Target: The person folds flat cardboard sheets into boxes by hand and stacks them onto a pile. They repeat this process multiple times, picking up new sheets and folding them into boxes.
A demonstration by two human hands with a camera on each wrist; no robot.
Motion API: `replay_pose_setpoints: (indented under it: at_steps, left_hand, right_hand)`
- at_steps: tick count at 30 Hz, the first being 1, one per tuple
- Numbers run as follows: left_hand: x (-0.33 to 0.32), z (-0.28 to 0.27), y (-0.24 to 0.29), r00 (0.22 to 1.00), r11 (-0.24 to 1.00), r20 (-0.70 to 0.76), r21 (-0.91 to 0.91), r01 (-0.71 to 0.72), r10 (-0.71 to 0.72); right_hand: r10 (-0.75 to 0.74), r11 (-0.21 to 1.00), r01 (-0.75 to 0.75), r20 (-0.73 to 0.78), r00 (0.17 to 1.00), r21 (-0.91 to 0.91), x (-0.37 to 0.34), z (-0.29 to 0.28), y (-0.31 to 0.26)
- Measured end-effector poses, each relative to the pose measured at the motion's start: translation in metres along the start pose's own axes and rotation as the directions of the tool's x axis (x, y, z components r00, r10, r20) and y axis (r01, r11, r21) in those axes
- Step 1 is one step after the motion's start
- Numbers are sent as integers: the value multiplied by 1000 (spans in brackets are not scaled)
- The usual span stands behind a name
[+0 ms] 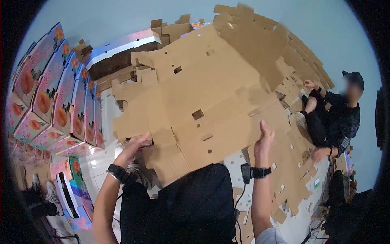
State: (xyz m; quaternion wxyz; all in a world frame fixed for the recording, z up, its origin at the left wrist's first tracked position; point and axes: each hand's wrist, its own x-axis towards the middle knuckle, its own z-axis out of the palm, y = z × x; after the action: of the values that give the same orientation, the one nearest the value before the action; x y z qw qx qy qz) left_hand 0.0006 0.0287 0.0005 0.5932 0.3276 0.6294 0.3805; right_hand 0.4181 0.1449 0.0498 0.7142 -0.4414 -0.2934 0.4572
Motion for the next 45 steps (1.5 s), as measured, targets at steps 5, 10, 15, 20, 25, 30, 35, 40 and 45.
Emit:
replay_pose_setpoints:
  at_steps: [5, 10, 15, 20, 25, 30, 35, 40, 45]
  left_hand:
    - [34, 4, -29, 944, 978, -293, -92, -185, 151]
    - [47, -1, -29, 941, 974, -280, -67, -215, 189]
    - [31, 15, -24, 959, 1000, -281, 26, -14, 21]
    - [55, 16, -67, 945, 943, -214, 275, -187, 249]
    - [51, 18, -62, 934, 927, -173, 269, -261, 313]
    - [49, 16, -55, 953, 901, -241, 429, -66, 185]
    - [51, 18, -60, 909, 894, -231, 374, -247, 348]
    - [56, 15, -70, 902, 864, -267, 469, -186, 340]
    - [75, 4, -95, 834, 820, -205, 406, -403, 512]
  right_hand:
    - [81, 988, -75, 40, 996, -135, 36, -37, 101]
    - [247, 926, -203, 105, 963, -318, 21, -19, 71]
    - [430, 800, -273, 193, 882, -535, 22, -32, 59]
    - [424, 577, -227, 51, 904, -784, 57, -112, 52]
    - [19, -174, 395, 398, 917, -902, -1, -258, 65]
    - [93, -326, 348, 337, 937, -879, -30, -306, 77]
    - [68, -503, 337, 352, 934, -796, -2, -352, 21]
    - [-248, -395, 176, 289, 925, -902, -23, -318, -112]
    - [-617, -160, 363, 380, 689, -918, -55, -285, -221]
